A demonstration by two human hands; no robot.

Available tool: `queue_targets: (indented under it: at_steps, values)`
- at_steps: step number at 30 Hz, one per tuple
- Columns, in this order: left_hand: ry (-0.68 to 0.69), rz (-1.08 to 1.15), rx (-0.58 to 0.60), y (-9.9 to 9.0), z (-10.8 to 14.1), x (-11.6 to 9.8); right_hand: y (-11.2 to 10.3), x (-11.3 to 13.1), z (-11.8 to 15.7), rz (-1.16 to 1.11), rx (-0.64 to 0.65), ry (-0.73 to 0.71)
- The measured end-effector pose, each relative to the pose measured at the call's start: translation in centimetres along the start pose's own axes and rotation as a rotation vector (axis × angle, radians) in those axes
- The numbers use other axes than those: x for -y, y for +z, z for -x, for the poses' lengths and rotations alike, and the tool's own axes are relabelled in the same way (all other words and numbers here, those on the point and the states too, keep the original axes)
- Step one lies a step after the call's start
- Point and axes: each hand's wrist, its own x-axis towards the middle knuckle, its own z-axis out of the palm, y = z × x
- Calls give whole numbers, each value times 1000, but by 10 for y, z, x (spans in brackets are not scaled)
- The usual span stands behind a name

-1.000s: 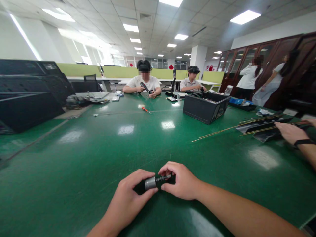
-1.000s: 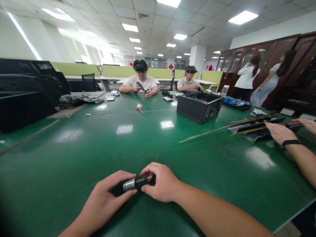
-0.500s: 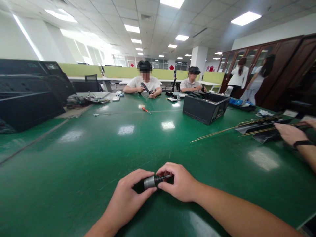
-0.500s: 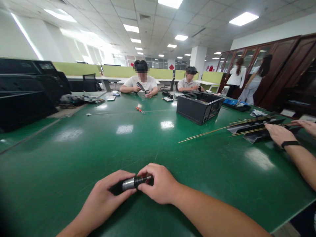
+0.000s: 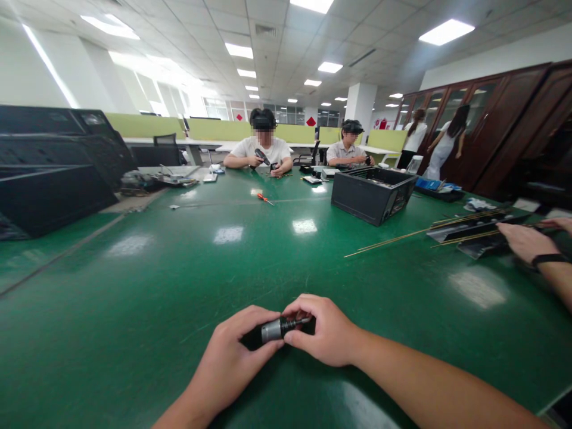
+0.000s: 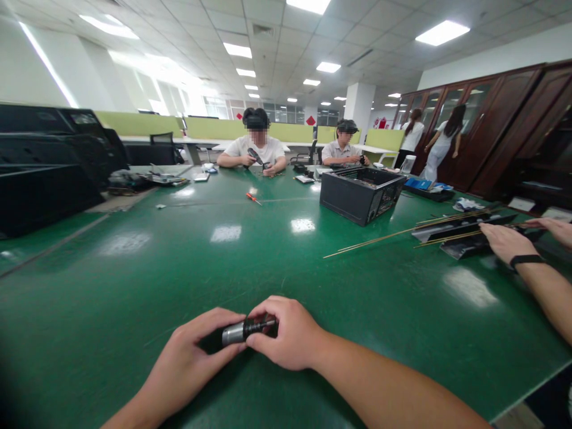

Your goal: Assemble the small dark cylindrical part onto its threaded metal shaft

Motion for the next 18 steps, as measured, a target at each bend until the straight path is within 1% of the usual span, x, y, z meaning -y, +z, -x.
queue_targets:
  at_steps: [18]
  values:
    - [-1, 14, 15, 1, 1, 3, 2, -2, -1, 11, -7, -16]
